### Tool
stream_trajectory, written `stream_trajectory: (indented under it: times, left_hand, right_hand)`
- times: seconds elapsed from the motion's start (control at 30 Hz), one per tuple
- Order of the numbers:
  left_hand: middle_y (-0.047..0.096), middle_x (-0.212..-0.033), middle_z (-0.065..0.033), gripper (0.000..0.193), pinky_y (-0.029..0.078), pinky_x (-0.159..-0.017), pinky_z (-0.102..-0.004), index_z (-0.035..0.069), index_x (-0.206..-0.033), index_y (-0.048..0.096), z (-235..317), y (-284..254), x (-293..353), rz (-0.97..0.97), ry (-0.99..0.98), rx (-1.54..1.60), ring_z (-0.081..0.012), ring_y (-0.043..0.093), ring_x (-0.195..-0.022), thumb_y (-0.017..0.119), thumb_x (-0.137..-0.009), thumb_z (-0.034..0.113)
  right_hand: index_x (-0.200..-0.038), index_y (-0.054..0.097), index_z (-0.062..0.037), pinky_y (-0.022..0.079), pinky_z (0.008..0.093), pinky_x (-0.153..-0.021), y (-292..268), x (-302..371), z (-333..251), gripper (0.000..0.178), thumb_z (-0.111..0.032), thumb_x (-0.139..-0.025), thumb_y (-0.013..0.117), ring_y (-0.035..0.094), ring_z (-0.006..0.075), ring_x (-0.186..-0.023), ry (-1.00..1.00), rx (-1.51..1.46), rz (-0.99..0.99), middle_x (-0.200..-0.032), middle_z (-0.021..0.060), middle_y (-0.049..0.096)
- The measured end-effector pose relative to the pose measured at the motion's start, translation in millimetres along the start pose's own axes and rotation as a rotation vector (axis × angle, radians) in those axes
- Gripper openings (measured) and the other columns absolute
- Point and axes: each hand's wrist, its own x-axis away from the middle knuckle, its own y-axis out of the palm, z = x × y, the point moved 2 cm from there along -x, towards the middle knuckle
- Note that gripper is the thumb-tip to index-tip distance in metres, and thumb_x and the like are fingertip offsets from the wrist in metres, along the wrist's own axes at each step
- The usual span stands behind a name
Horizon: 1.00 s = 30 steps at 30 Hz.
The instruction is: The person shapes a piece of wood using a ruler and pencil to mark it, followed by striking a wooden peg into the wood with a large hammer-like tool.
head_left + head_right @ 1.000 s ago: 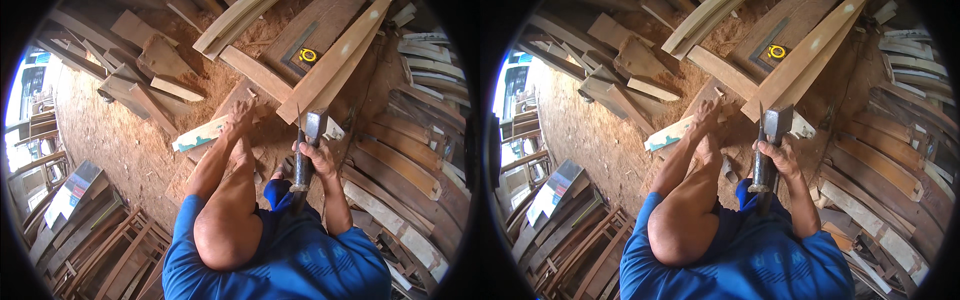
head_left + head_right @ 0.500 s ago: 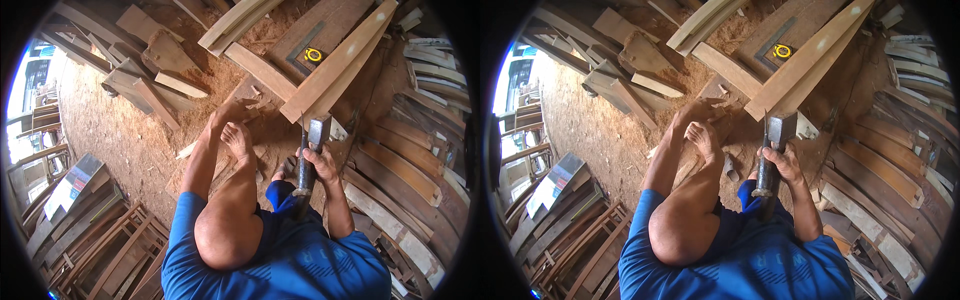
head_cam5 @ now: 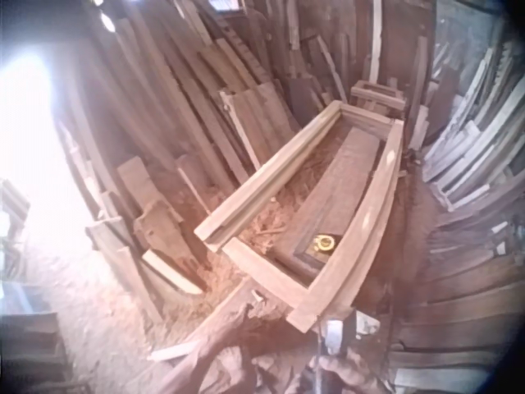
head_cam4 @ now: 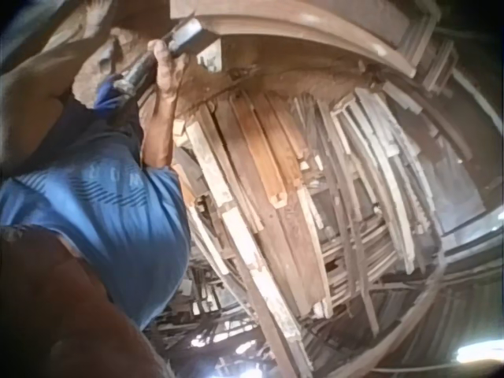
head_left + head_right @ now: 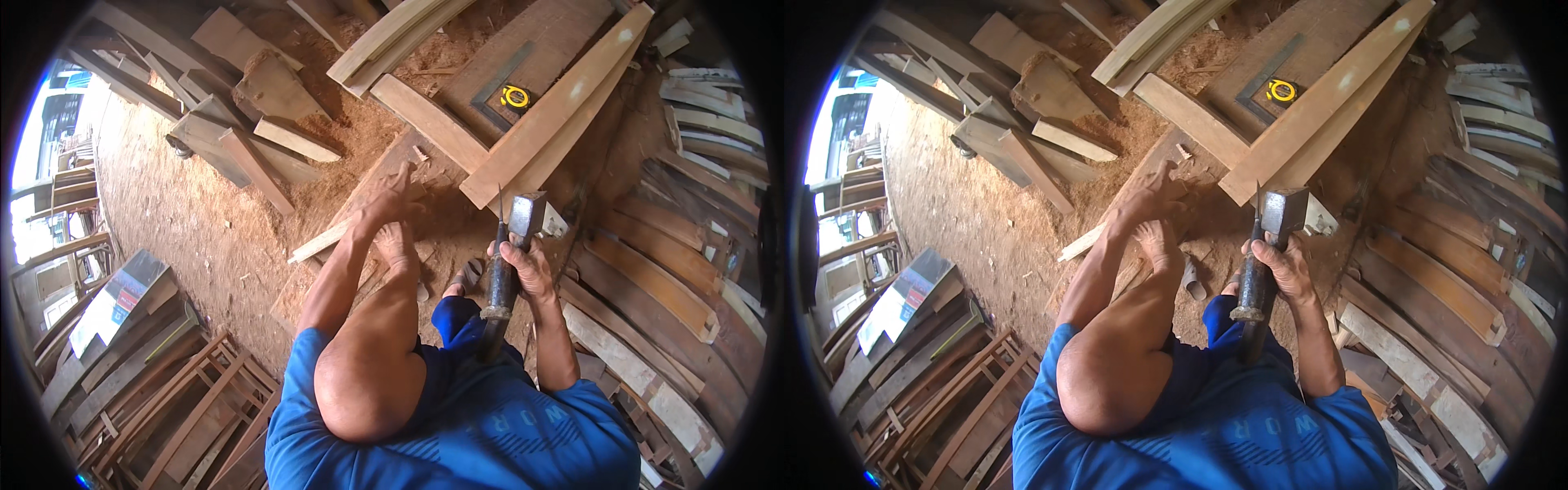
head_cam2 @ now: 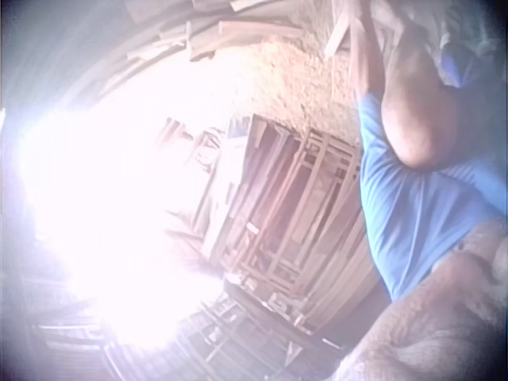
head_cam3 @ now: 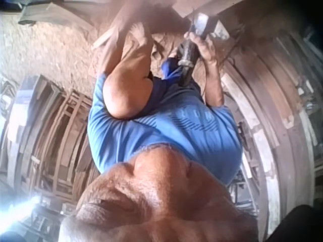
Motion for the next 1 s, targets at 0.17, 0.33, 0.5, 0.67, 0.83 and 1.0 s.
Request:
stream_trajectory:
  times: [0.17, 0.33, 0.5, 0.67, 0.83, 1.0]
  left_hand:
    - [0.064, -0.132, -0.0201, 0.055, 0.046, -0.104, -0.0475, 0.017, -0.140, 0.056, -48, -8, -23, -0.252, 0.472, -0.288, -0.0350, 0.058, -0.124, 0.074, -0.091, 0.035]
    - [0.058, -0.135, -0.0189, 0.048, 0.045, -0.104, -0.0459, 0.017, -0.138, 0.058, -24, -15, -33, -0.202, -0.188, -0.362, -0.0339, 0.052, -0.128, 0.071, -0.092, 0.026]
    - [0.041, -0.158, -0.0248, 0.078, 0.029, -0.122, -0.0510, 0.016, -0.149, 0.050, -9, 25, -20, -0.174, -0.080, -0.095, -0.0477, 0.031, -0.149, 0.081, -0.081, 0.039]
    - [0.036, -0.162, -0.0238, 0.108, 0.024, -0.124, -0.0506, 0.006, -0.159, 0.030, -37, 25, -13, -0.249, -0.249, 0.036, -0.0447, 0.023, -0.154, 0.087, -0.074, 0.042]
    - [0.027, -0.166, -0.0226, 0.127, 0.026, -0.123, -0.0539, 0.008, -0.163, 0.018, 70, -49, 8, -0.145, 0.123, 0.007, -0.0455, 0.022, -0.153, 0.092, -0.064, 0.034]
    - [0.023, -0.167, -0.0242, 0.116, 0.028, -0.117, -0.0640, 0.026, -0.162, 0.027, 146, -106, 57, -0.159, 0.558, -0.055, -0.0469, 0.032, -0.147, 0.086, -0.064, 0.017]
  right_hand:
    - [-0.106, 0.067, -0.0070, 0.048, 0.0302, -0.071, 22, -5, -5, 0.043, -0.043, -0.085, 0.081, 0.059, 0.0103, -0.079, -0.031, -0.008, -0.028, -0.088, 0.0020, 0.069]
    - [-0.103, 0.069, -0.0062, 0.048, 0.0302, -0.072, 20, -6, -10, 0.049, -0.049, -0.083, 0.081, 0.060, 0.0109, -0.079, -0.044, 0.078, -0.035, -0.086, 0.0020, 0.069]
    - [-0.100, 0.069, -0.0059, 0.048, 0.0300, -0.073, 10, -11, -15, 0.051, -0.052, -0.081, 0.081, 0.060, 0.0114, -0.078, -0.027, 0.103, -0.013, -0.087, 0.0021, 0.069]
    - [-0.102, 0.068, -0.0061, 0.048, 0.0303, -0.073, 28, -22, -16, 0.048, -0.049, -0.083, 0.081, 0.059, 0.0114, -0.079, -0.077, 0.108, -0.034, -0.089, 0.0032, 0.069]
    - [-0.113, 0.062, -0.0030, 0.054, 0.0300, -0.076, 42, -37, -35, 0.039, -0.031, -0.091, 0.078, 0.063, 0.0117, -0.082, -0.079, -0.054, 0.042, -0.092, 0.0058, 0.069]
    - [-0.126, 0.062, -0.0004, 0.054, 0.0324, -0.085, 58, -71, -38, 0.049, -0.033, -0.093, 0.076, 0.065, 0.0133, -0.095, -0.160, -0.197, -0.046, -0.109, 0.0056, 0.068]
